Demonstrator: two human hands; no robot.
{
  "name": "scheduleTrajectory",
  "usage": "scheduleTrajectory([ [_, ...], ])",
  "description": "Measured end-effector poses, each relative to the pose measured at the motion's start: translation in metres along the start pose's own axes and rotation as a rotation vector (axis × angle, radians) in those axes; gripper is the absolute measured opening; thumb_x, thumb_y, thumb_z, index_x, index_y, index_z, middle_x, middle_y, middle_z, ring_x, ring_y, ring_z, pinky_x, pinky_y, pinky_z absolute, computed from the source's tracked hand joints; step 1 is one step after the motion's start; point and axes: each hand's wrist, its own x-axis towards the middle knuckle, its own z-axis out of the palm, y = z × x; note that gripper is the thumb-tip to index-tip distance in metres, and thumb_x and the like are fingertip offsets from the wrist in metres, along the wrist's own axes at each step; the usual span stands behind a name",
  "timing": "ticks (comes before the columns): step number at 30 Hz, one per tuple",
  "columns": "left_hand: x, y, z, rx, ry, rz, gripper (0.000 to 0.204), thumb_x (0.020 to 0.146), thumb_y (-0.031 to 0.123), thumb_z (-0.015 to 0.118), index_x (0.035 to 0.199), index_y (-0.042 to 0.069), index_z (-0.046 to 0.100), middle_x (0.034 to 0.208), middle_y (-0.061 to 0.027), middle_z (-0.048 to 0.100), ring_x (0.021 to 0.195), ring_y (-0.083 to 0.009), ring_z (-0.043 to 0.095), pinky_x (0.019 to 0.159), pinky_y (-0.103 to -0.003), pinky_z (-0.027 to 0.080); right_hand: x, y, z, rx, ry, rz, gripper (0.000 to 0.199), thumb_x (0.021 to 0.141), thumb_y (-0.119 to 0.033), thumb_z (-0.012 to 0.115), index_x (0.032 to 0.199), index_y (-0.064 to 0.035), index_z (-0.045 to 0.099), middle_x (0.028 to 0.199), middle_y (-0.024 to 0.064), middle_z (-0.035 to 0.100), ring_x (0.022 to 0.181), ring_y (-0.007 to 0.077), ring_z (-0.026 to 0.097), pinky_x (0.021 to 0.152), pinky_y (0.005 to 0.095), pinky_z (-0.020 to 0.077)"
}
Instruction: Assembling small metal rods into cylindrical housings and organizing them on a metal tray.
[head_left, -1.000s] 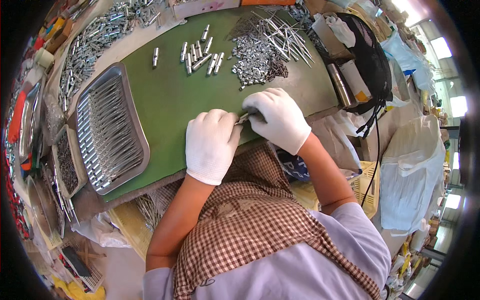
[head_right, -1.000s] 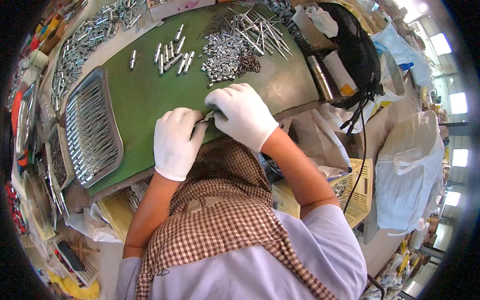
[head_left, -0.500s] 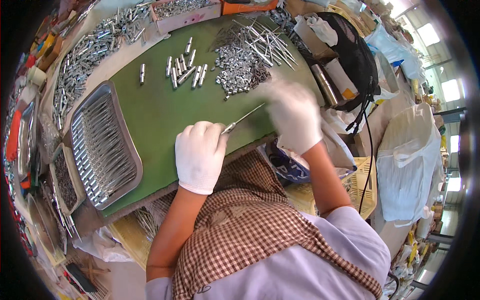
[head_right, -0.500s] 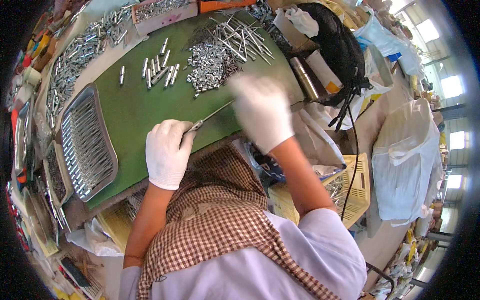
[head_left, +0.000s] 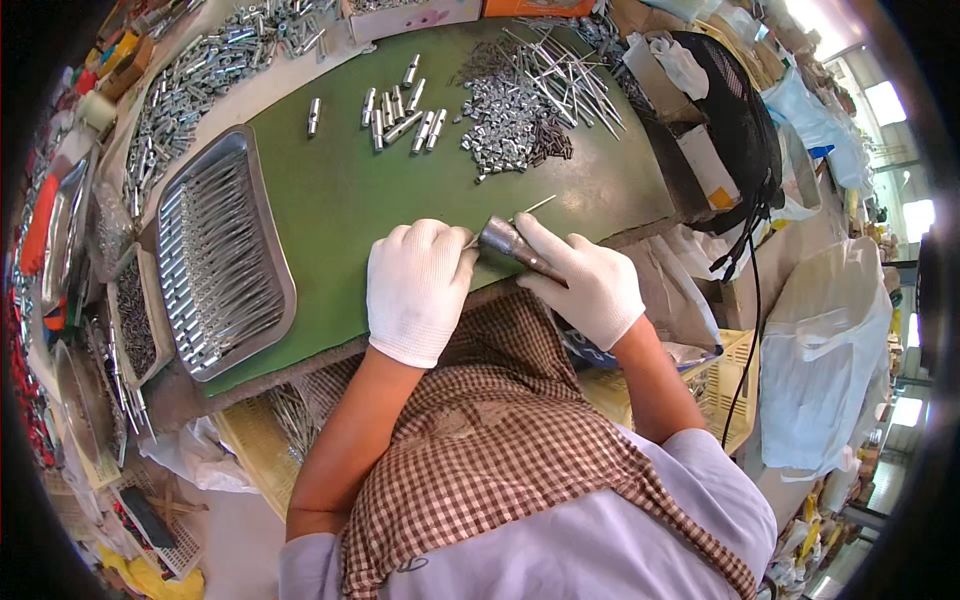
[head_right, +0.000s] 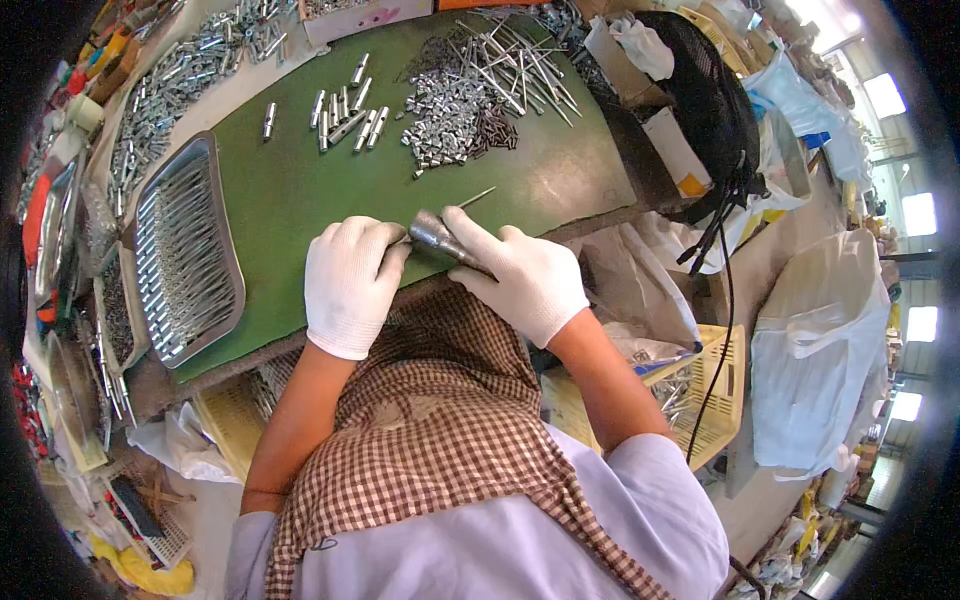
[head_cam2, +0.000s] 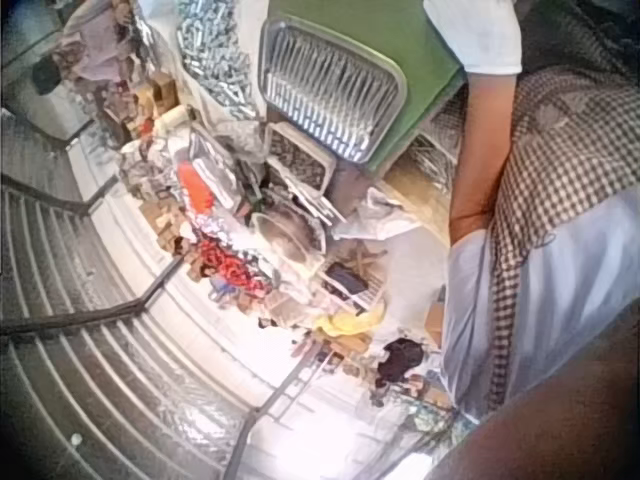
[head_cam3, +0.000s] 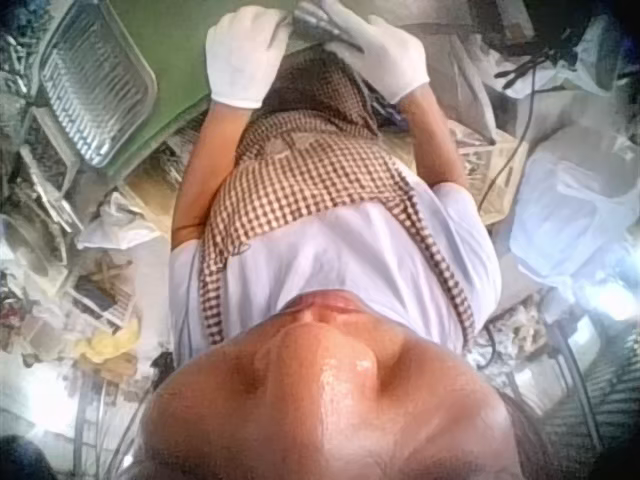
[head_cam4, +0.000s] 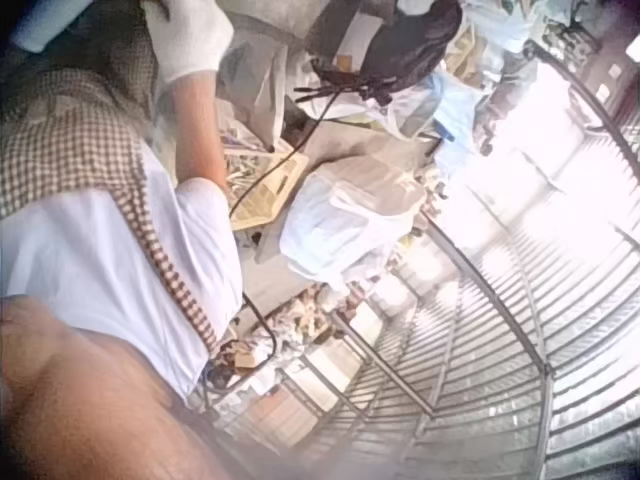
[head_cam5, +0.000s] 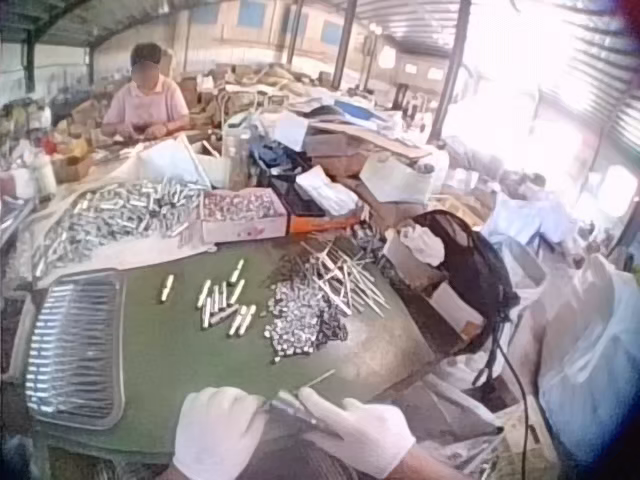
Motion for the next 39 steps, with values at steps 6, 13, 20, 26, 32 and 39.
scheduleTrajectory([
  [6,0.001,0.003,0.002,0.017,-0.003,0.003,0.01,0.078,0.011,0.073,0.087,0.008,0.068,0.089,-0.0095,0.065,0.083,-0.0331,0.062,0.074,-0.045,0.047,-0.004,-0.005,0.009,0.151,0.047,0.029,0.065,0.083,-0.033,0.077,0.142,-0.0203,0.054,0.083,0.0136,0.07,0.074,0.0343,0.069,0.065,0.0427,0.0544],
  [13,0.006,0.009,0.001,0.019,0.001,-0.002,0.015,0.077,0.015,0.074,0.09,0.01,0.072,0.088,-0.0078,0.064,0.084,-0.031,0.061,0.075,-0.043,0.048,0.013,0.071,-0.017,0.164,0.53,0.435,0.056,0.085,-0.032,0.076,0.135,-0.0125,0.06,0.098,0.0147,0.072,0.082,0.0271,0.07,0.077,0.0363,0.0535],
  [20,0.015,0.014,0.008,0.114,0.02,0.133,0.011,0.075,0.018,0.074,0.084,0.012,0.071,0.083,-0.005,0.061,0.084,-0.0275,0.061,0.072,-0.043,0.048,0.053,0.148,-0.017,-0.378,0.566,0.342,0.037,0.089,-0.031,0.068,0.119,-0.0097,0.068,0.105,0.0174,0.069,0.101,0.0345,0.065,0.089,0.0434,0.0507],
  [26,0.012,0.015,-0.005,0.147,0.024,0.1,0.011,0.076,0.019,0.072,0.08,0.011,0.066,0.085,-0.0069,0.062,0.088,-0.0274,0.062,0.077,-0.043,0.05,0.135,0.157,-0.003,-0.118,0.528,0.157,0.033,0.092,-0.031,0.063,0.113,-0.0063,0.067,0.111,0.0203,0.067,0.105,0.0393,0.063,0.093,0.0464,0.0491],
  [32,-0.001,-0.071,-0.137,0.392,0.136,-0.158,0.013,0.086,0.016,0.066,0.095,0.006,0.069,0.096,-0.0132,0.067,0.097,-0.032,0.064,0.088,-0.043,0.049,0.158,0.182,0.009,-0.204,0.348,0.369,0.032,0.094,-0.033,0.059,0.111,-0.0073,0.064,0.11,0.0206,0.066,0.104,0.041,0.063,0.089,0.0486,0.0499],
  [39,0.02,-0.203,-0.205,0.435,0.045,-0.361,0.023,0.093,0.023,0.06,0.107,0.008,0.071,0.11,-0.0136,0.069,0.107,-0.0314,0.063,0.095,-0.038,0.048,0.165,0.176,0.019,-0.221,0.426,0.345,0.03,0.095,-0.032,0.057,0.112,-0.0078,0.063,0.112,0.0196,0.066,0.104,0.0405,0.063,0.089,0.0489,0.0502],
])
